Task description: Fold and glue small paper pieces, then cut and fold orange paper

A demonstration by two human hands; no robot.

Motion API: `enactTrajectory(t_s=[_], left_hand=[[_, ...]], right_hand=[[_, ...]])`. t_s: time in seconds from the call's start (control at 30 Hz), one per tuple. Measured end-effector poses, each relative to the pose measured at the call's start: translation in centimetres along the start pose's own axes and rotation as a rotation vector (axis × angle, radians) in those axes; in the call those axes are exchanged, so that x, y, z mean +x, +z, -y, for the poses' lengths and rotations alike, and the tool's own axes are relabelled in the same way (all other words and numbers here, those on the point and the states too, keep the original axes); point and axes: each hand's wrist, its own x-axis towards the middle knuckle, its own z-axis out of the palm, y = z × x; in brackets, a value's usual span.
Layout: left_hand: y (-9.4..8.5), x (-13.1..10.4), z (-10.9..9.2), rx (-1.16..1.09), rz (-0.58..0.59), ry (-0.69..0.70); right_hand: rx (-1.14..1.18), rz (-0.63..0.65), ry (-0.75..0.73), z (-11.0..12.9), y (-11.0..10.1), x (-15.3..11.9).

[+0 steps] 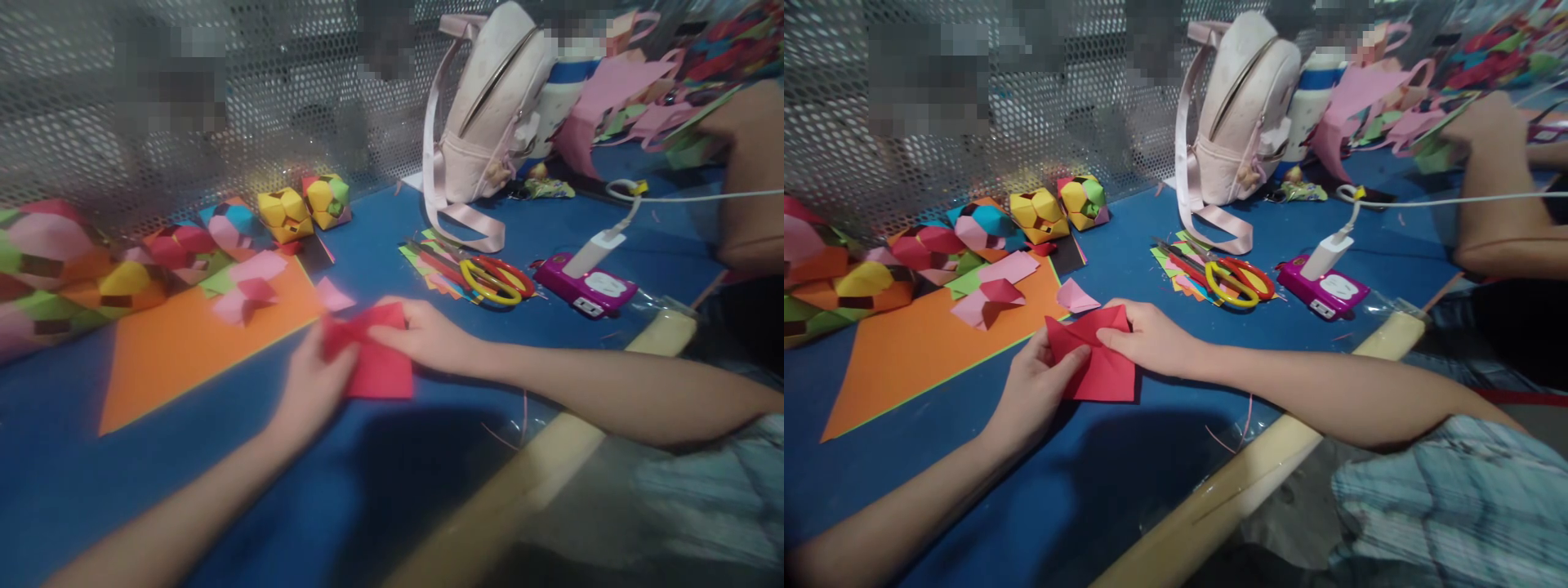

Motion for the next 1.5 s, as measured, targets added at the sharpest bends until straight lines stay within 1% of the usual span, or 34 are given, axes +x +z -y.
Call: enactTrajectory(t_s=[0.23,0.37,0.5,0.77,0.93,1.13,1.33,1.43,1.5], left_hand=[[-0.14,0.08,0.00,0.001,0.009,-0.008],[-0.10,0.06,-0.19,-0.028,-0.006,-0.016],[-0.05,0.06,-0.36,-0.060,-0.034,-0.021],[-0.11,0.08,-0.42,-0.066,-0.024,-0.019],[-0.09,0.11,-0.34,-0.069,-0.045,-0.022],[-0.03,0.11,-0.48,-0.098,-0.068,-0.041],[-0.15,0.24,-0.43,-0.053,-0.070,-0.040],[-0.13,0.17,-0.50,-0.054,-0.075,-0.049],[-0.10,0.07,-0.58,-0.059,-0.081,-0.065]], right_hand=[[0.043,0.019,0.032,0.04,-0.05,-0.03],[0.118,-0.019,0.074,0.00,0.02,0.03],[0.143,-0.053,0.084,-0.03,0.10,0.06],[0.181,-0.042,0.126,-0.07,0.21,0.15],[0.206,-0.061,0.127,-0.25,0.13,0.21],[0.121,-0.105,0.109,-0.14,-0.01,0.08],[0.042,-0.084,0.082,0.53,0.19,-0.21],[0.037,-0.089,0.062,0.59,0.19,-0.27],[-0.007,-0.092,0.043,0.56,0.18,-0.35]])
